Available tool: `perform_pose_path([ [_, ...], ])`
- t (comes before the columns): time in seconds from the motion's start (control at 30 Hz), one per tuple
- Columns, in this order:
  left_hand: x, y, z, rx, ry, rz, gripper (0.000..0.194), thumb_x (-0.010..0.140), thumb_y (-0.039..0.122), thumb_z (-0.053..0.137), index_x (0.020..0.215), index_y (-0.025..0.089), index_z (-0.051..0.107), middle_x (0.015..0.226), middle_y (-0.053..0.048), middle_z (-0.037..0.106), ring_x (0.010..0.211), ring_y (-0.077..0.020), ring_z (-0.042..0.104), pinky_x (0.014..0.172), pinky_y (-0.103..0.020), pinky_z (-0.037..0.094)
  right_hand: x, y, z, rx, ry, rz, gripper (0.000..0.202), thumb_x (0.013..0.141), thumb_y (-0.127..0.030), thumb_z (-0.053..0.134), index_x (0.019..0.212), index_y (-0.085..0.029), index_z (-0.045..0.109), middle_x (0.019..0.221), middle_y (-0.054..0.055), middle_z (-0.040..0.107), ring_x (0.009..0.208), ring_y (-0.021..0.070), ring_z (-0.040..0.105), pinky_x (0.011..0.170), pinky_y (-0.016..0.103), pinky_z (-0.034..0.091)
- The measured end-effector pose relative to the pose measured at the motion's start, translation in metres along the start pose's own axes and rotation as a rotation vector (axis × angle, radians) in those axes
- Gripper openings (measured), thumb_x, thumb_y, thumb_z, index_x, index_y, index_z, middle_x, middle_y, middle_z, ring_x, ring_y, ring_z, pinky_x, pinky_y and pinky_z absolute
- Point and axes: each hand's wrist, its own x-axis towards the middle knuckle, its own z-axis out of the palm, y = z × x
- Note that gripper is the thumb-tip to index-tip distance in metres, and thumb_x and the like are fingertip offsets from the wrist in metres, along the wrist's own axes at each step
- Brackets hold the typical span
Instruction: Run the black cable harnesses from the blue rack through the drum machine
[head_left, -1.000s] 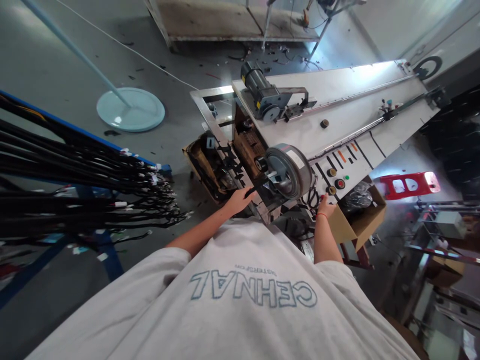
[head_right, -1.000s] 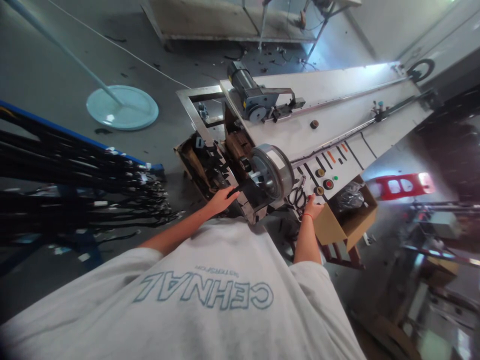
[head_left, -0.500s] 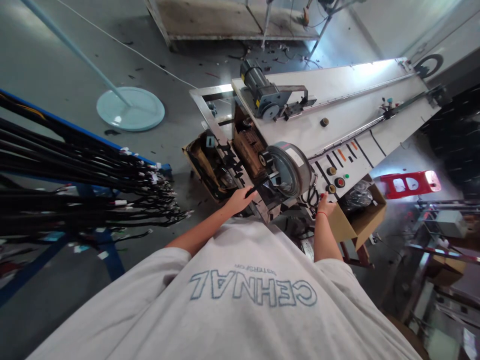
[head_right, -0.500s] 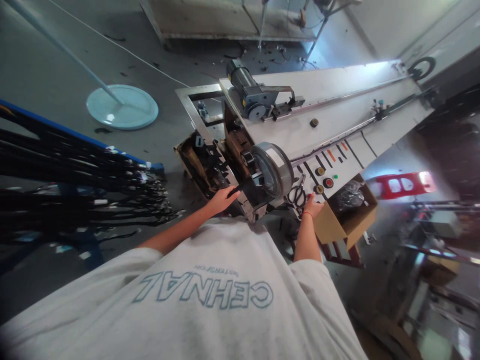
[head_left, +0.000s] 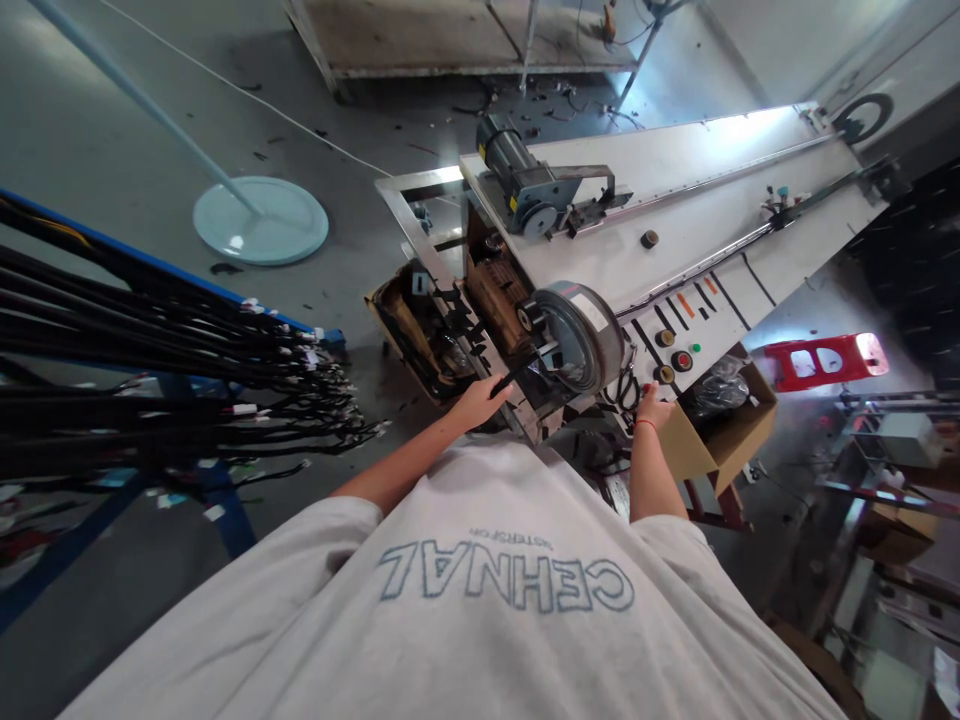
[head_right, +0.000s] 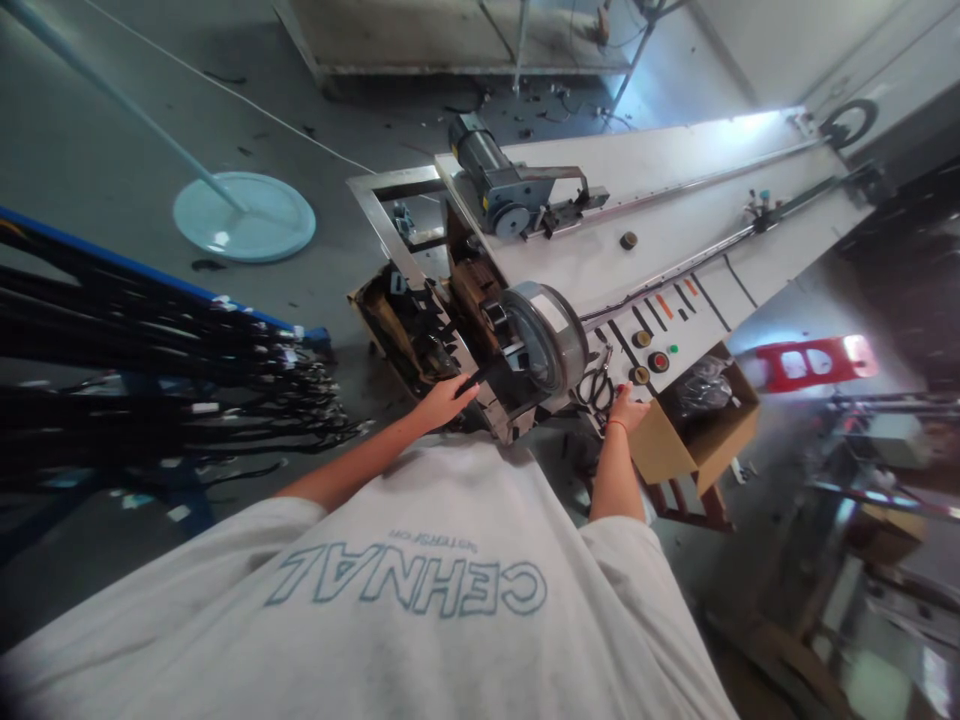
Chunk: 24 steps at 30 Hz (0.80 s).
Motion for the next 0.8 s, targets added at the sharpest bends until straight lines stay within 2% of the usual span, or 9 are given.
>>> perform_pose_path([
  [0.53,-0.0025,0.0016,-0.0023,-0.022,-0.019,-0.005,0.029,0.090,0.041,0.043,0.073,0.019,0.050,0.061,0.002,0.051,0.060,-0.0145,0.051,0.059,-0.025,0.038,0.0026,0.0046,0.0013,0.026,-0.009,-0.002,0.066,0.085,-0.061,0.056,0.118,-0.005,0.051,0.121,0.029,0.060,0.119,0.0354,0.057,0.099,0.040,0.044],
  [0.7,-0.0022,0.0022,-0.0007,-0.018,-0.018,0.007,0.030,0.091,0.041,0.042,0.072,0.020,0.050,0.063,0.001,0.056,0.063,-0.0157,0.054,0.061,-0.026,0.040,0.0038,0.0061,0.0022,0.023,-0.018,-0.016,0.068,0.083,-0.064,0.057,0.118,-0.006,0.051,0.125,0.029,0.057,0.121,0.0348,0.055,0.101,0.041,0.043],
  [0.8,-0.0007,0.0004,0.0005,-0.005,-0.008,0.007,0.028,0.090,0.042,0.044,0.075,0.019,0.053,0.067,0.000,0.059,0.066,-0.0170,0.056,0.065,-0.027,0.043,0.0045,0.0056,0.0028,0.033,-0.013,-0.007,0.068,0.085,-0.066,0.050,0.118,-0.006,0.051,0.124,0.029,0.058,0.120,0.0345,0.056,0.101,0.042,0.044],
])
